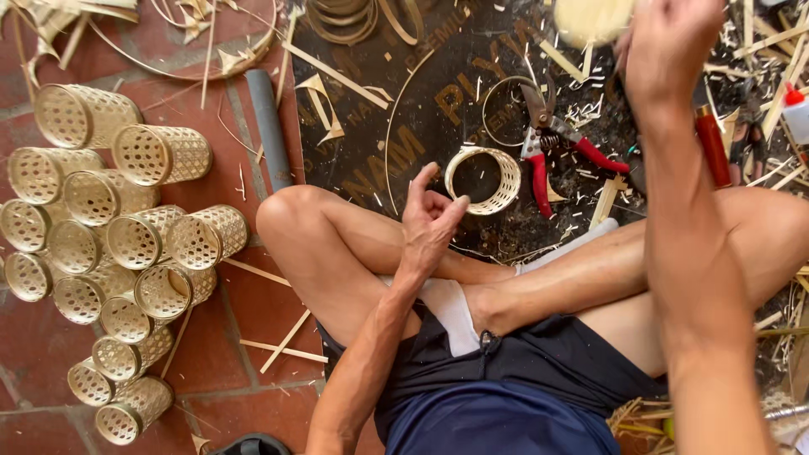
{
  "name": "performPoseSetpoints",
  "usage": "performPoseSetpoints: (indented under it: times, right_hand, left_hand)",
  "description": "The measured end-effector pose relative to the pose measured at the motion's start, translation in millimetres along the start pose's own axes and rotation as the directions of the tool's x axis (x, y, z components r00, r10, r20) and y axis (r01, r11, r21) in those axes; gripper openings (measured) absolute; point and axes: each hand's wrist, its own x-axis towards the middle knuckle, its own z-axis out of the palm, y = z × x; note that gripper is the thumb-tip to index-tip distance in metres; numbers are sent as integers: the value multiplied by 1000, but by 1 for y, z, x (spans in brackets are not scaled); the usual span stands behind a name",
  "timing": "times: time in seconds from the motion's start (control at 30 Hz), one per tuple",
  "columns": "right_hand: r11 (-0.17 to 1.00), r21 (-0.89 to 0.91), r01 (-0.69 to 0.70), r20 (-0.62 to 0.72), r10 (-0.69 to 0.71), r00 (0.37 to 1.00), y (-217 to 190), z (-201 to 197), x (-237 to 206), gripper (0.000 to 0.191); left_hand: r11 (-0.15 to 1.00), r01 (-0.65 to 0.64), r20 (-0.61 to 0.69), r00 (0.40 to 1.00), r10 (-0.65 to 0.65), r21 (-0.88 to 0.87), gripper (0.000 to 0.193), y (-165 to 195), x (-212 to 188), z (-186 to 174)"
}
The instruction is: The person sits on the floor assembling woven bamboo lampshade/basket bodies. They press and fit bamboo rims onto the woven cylinders, bend thin bamboo strips around a gray plastic pipe to form rims, and attach the rims to the basket bodies, adding finished pieces to a pile of completed baskets.
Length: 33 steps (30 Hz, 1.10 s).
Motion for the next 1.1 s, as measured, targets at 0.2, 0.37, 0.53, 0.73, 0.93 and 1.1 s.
performPoseSetpoints:
  times: [0.2, 0.37, 0.53, 0.73, 0.93, 1.1]
  right_hand:
    - [742, 594, -310, 175, 256, 951, 8, -35, -134, 40]
    - [750, 529, -397, 309, 265, 913, -4, -14, -197, 29]
    - [828, 329, -453, 365, 331, 870, -7, 2, -208, 22]
    - [872, 261, -414, 335, 321, 886, -6, 17, -194, 20]
    - [918, 205, -339, 329, 262, 907, -6, 19, -199, 17]
    - [917, 241, -319, 335, 230, 914, 1, 16, -206, 26]
  left_hand:
    - [981, -39, 34, 998, 46, -190, 37, 1, -22, 0]
    - [917, 76, 146, 989, -19, -392, 31, 6, -26, 15]
    - [955, 44, 17, 999, -41, -294, 23, 6, -10, 4]
    - [983, 13, -68, 997, -26, -186, 21, 4, 8, -4]
    - [984, -39, -70, 997, 27, -175, 21, 5, 1, 0]
    - [977, -36, -45, 999, 27, -210, 34, 4, -3, 1]
